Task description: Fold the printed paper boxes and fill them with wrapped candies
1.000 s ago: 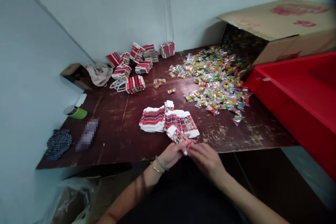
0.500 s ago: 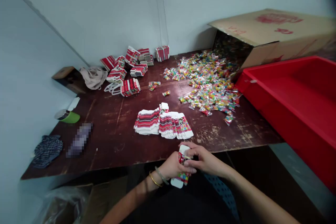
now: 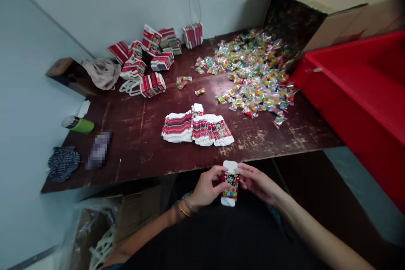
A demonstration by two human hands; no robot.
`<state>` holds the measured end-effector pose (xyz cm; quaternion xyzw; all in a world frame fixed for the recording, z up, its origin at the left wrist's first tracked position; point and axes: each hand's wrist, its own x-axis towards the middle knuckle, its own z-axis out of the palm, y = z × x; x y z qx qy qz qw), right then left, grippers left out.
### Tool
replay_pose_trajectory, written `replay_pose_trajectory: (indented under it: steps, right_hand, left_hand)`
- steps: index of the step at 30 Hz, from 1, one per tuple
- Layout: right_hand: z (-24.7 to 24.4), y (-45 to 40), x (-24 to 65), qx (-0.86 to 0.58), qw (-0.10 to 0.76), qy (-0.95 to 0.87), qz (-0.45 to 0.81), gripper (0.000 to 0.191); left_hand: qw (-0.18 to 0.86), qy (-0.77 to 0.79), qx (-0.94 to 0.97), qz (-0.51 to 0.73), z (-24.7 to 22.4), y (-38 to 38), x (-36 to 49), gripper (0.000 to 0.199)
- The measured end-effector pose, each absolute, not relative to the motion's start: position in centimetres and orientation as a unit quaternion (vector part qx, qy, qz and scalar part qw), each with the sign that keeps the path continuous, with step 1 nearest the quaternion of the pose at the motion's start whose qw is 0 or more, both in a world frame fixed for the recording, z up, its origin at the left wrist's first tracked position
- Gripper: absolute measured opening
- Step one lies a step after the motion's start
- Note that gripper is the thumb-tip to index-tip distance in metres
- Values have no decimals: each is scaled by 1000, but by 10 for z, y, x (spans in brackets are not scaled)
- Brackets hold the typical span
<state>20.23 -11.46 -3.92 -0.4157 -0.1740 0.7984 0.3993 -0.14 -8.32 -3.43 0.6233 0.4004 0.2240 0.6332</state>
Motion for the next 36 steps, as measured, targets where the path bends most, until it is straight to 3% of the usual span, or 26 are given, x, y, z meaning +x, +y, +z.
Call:
replay_pose_trajectory:
  steps: [4, 7, 11, 13, 15, 19, 28, 32, 34, 36]
  right_hand:
    - [-42, -110, 208, -401, 316, -167, 844, 24]
    - [-39, -103, 208, -414, 274, -215, 841, 29]
    - [-31, -102, 200, -454, 306, -413, 728, 28]
    - [-28, -103, 196, -468, 327, -495, 655, 39]
    - [-26, -103, 194, -480, 327, -530, 618, 43]
    - [-27, -102, 194, -499, 324, -558, 578, 32]
    - [-23, -109, 211, -444, 298, -707, 463, 27]
    - [-41, -61, 296, -651, 354, -652, 158, 31]
    - [-55, -47, 333, -705, 299, -641, 47, 39]
    - [-68, -51, 345, -693, 240, -679, 23, 46]
  left_hand:
    - [585, 376, 691, 199, -26, -85, -4, 23]
    - [619, 421, 621, 234, -19, -84, 4, 18]
    - [767, 466, 383, 218, -18, -81, 15, 44]
    - [816, 452, 304, 194, -19, -79, 17, 46]
    - [835, 441, 273, 182, -21, -78, 15, 45]
    - [843, 414, 301, 162, -23, -79, 6, 59]
    - [802, 366, 448, 148, -25, -76, -4, 72]
    - [709, 358, 604, 69, -11, -53, -16, 56]
    - [649, 332, 685, 1, -4, -40, -29, 46]
    - [592, 316, 738, -70, 2, -30, -44, 34]
